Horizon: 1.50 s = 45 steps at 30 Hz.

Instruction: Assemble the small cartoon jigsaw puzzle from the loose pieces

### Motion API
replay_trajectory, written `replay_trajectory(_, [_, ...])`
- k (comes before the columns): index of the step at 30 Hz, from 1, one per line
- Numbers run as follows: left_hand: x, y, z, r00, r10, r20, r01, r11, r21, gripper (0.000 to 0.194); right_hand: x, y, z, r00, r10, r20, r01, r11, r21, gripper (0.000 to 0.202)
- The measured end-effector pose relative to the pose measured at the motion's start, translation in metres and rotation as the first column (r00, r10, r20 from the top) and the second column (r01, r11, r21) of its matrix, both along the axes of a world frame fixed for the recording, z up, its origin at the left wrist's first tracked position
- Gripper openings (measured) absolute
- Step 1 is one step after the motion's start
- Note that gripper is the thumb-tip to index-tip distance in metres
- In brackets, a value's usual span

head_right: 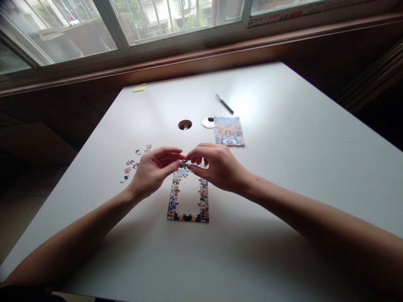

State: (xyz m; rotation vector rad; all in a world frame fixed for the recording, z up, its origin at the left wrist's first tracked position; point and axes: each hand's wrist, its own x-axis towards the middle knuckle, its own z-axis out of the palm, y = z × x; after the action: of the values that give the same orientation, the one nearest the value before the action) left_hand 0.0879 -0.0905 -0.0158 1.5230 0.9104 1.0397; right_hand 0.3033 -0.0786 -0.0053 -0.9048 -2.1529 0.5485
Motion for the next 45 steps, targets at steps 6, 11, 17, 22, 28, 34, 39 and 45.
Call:
replay_trajectory(6, [-0.011, 0.008, -0.007, 0.909, 0.08, -0.409, 0.105, 0.906, 0.41, 0.012, 0.007, 0.005, -0.005, 0.974, 0.011, 0.227, 0.034, 0.981, -0.19, 0.008])
replay_trajectory(11, [-0.018, 0.012, -0.02, 0.815, 0.043, -0.578, 0.342, 0.769, 0.54, 0.017, 0.007, 0.007, -0.015, 0.948, 0.045, 0.314, 0.051, 0.956, -0.29, 0.009])
replay_trajectory(17, [-0.017, 0.013, -0.026, 0.8, 0.055, -0.598, 0.38, 0.725, 0.575, 0.013, 0.002, 0.008, -0.017, 0.938, 0.045, 0.344, 0.084, 0.932, -0.352, 0.011])
replay_trajectory(22, [-0.017, 0.014, -0.027, 0.795, 0.051, -0.604, 0.383, 0.73, 0.566, 0.013, 0.001, 0.009, -0.019, 0.937, 0.041, 0.346, 0.09, 0.93, -0.356, 0.013])
replay_trajectory(28, [-0.019, 0.014, -0.025, 0.769, 0.028, -0.639, 0.412, 0.743, 0.528, 0.014, 0.001, 0.009, -0.021, 0.935, 0.047, 0.351, 0.085, 0.933, -0.351, 0.012])
replay_trajectory(34, [-0.017, 0.011, -0.022, 0.763, 0.03, -0.645, 0.41, 0.75, 0.52, 0.016, -0.001, 0.009, -0.02, 0.931, 0.045, 0.363, 0.089, 0.935, -0.345, 0.01])
replay_trajectory(39, [-0.017, 0.009, -0.02, 0.749, 0.019, -0.663, 0.437, 0.738, 0.514, 0.017, -0.003, 0.009, -0.019, 0.926, 0.046, 0.374, 0.095, 0.932, -0.349, 0.01])
replay_trajectory(45, [-0.018, 0.006, -0.014, 0.708, 0.019, -0.706, 0.464, 0.741, 0.485, 0.017, -0.003, 0.01, -0.019, 0.921, 0.041, 0.387, 0.105, 0.932, -0.347, 0.009])
